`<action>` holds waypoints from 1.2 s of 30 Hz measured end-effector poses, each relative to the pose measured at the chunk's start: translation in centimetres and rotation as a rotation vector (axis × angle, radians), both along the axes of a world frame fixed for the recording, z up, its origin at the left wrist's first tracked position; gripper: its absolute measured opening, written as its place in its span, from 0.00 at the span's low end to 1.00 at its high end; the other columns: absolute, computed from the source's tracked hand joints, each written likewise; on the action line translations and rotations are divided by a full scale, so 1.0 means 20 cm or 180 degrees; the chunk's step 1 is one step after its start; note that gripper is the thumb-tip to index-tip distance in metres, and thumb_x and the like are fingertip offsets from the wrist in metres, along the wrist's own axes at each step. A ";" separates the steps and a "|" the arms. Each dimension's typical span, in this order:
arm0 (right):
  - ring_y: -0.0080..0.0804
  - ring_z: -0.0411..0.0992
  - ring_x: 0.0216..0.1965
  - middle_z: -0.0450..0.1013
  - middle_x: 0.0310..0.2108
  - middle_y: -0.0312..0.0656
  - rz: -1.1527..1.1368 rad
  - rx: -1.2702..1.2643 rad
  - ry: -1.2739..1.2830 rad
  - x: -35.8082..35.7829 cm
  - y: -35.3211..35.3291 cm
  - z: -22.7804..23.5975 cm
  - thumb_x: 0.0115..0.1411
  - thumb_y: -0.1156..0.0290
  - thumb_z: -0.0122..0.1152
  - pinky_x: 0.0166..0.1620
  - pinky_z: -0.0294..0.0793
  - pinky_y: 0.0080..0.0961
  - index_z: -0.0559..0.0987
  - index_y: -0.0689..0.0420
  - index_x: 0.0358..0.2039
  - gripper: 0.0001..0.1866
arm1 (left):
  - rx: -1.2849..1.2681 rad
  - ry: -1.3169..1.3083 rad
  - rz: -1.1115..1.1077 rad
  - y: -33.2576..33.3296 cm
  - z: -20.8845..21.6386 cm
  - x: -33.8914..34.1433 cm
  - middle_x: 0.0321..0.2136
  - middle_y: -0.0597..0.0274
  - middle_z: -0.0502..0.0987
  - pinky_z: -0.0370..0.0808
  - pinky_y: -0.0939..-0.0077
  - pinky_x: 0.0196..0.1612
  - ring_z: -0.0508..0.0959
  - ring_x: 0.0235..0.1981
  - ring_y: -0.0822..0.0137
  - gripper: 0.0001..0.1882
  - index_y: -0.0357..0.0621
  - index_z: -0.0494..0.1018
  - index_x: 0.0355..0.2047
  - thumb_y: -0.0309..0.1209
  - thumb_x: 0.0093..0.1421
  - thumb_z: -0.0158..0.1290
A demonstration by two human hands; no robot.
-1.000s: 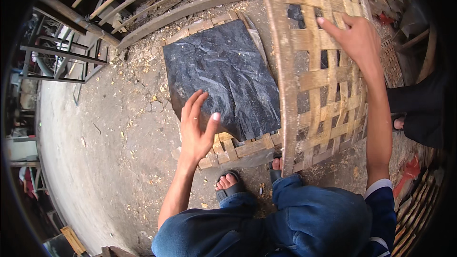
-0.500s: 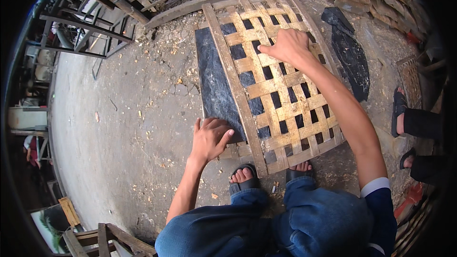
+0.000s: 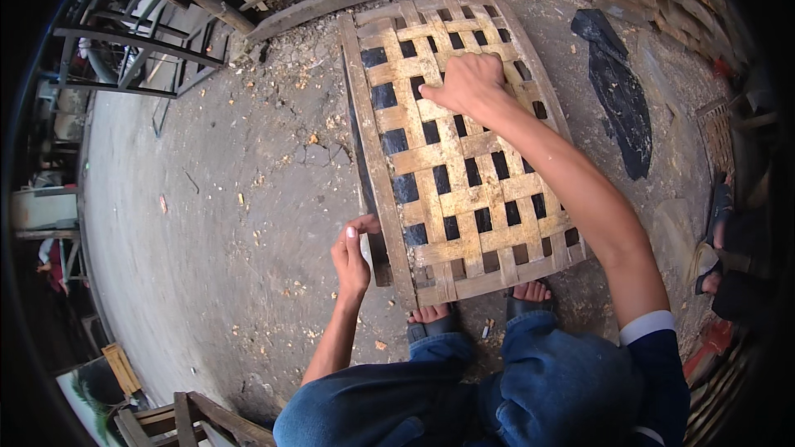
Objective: The person sits on the floor and handles a rectangular wooden lattice frame. They place a black plastic sheet over the lattice, smooth it, and then place another lattice frame on top. The person repeatedly lifts and adjusts the frames and the sheet.
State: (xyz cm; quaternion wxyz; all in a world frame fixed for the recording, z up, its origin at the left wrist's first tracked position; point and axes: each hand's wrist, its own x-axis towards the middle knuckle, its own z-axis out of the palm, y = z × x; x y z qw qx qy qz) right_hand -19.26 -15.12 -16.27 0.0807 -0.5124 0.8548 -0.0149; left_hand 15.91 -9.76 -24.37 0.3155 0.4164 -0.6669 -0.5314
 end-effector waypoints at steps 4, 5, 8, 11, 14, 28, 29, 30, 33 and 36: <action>0.20 0.59 0.14 0.64 0.12 0.27 0.0058 0.0136 0.0373 0.05 -0.07 -0.06 0.54 0.29 0.59 0.20 0.60 0.28 0.74 0.49 0.13 0.34 | 0.0236 0.0128 0.0155 -0.01 -0.01 0.01 0.36 0.54 0.81 0.72 0.67 0.50 0.78 0.38 0.65 0.28 0.30 0.75 0.48 0.44 0.76 0.33; 0.20 0.59 0.14 0.63 0.12 0.27 0.0044 0.0137 0.0377 0.05 -0.09 -0.08 0.54 0.29 0.59 0.20 0.59 0.28 0.74 0.49 0.13 0.34 | 0.0247 0.0145 0.0183 -0.01 -0.01 0.01 0.36 0.54 0.81 0.72 0.67 0.49 0.78 0.37 0.66 0.28 0.30 0.75 0.49 0.44 0.76 0.33; 0.20 0.58 0.14 0.63 0.11 0.26 0.0050 0.0158 0.0372 0.09 -0.14 -0.10 0.53 0.27 0.59 0.20 0.59 0.27 0.74 0.49 0.13 0.35 | 0.0186 0.0059 0.0254 -0.02 -0.05 0.02 0.34 0.56 0.81 0.72 0.68 0.49 0.77 0.36 0.66 0.29 0.30 0.75 0.49 0.45 0.76 0.33; 0.20 0.58 0.13 0.63 0.11 0.26 0.0077 0.0189 0.0342 0.09 -0.16 -0.14 0.53 0.27 0.59 0.20 0.59 0.27 0.74 0.49 0.12 0.36 | 0.0481 0.0156 0.0308 -0.02 -0.01 0.00 0.33 0.62 0.79 0.72 0.74 0.47 0.76 0.37 0.72 0.19 0.33 0.74 0.50 0.38 0.74 0.44; 0.20 0.59 0.14 0.63 0.11 0.26 0.0066 0.0191 0.0316 0.09 -0.18 -0.19 0.54 0.28 0.59 0.20 0.60 0.27 0.74 0.49 0.13 0.35 | 0.0662 0.0196 0.0470 -0.01 -0.04 -0.01 0.36 0.65 0.78 0.73 0.80 0.43 0.76 0.36 0.76 0.16 0.36 0.72 0.53 0.28 0.67 0.57; 0.41 0.76 0.36 0.75 0.31 0.49 0.0259 -0.1378 -0.0737 0.03 0.19 -0.27 0.63 0.62 0.62 0.56 0.71 0.44 0.76 0.66 0.53 0.24 | 0.0002 -0.0546 0.0413 -0.07 -0.04 -0.04 0.44 0.63 0.73 0.73 0.80 0.38 0.74 0.38 0.74 0.17 0.38 0.73 0.50 0.26 0.62 0.62; 0.43 0.74 0.43 0.74 0.38 0.49 0.0252 -0.1800 -0.0875 -0.01 0.29 -0.32 0.62 0.64 0.63 0.56 0.70 0.42 0.76 0.66 0.52 0.23 | -0.0084 -0.0707 0.0308 -0.08 -0.09 -0.04 0.49 0.62 0.71 0.74 0.77 0.41 0.73 0.42 0.71 0.22 0.40 0.72 0.53 0.30 0.61 0.64; 0.44 0.73 0.50 0.74 0.45 0.49 0.0293 -0.2244 -0.1025 -0.04 0.38 -0.34 0.61 0.67 0.64 0.57 0.70 0.41 0.75 0.65 0.52 0.22 | -0.0239 -0.0741 0.0227 -0.06 -0.08 -0.06 0.50 0.61 0.70 0.74 0.75 0.41 0.72 0.43 0.70 0.23 0.41 0.72 0.54 0.30 0.60 0.64; 0.46 0.70 0.53 0.70 0.51 0.48 -0.0237 -0.2650 -0.0552 -0.13 0.75 -0.37 0.59 0.67 0.66 0.57 0.68 0.41 0.74 0.62 0.52 0.22 | -0.0598 -0.0997 0.0068 -0.04 -0.04 -0.09 0.53 0.60 0.68 0.73 0.72 0.45 0.72 0.45 0.69 0.28 0.42 0.70 0.59 0.32 0.60 0.64; 0.45 0.71 0.54 0.71 0.53 0.49 -0.1107 -0.2141 -0.0990 -0.16 1.15 -0.49 0.64 0.63 0.64 0.57 0.70 0.41 0.72 0.61 0.57 0.24 | -0.0407 -0.0896 0.0172 -0.04 -0.09 -0.07 0.53 0.60 0.69 0.73 0.71 0.46 0.72 0.46 0.67 0.29 0.41 0.69 0.60 0.32 0.60 0.65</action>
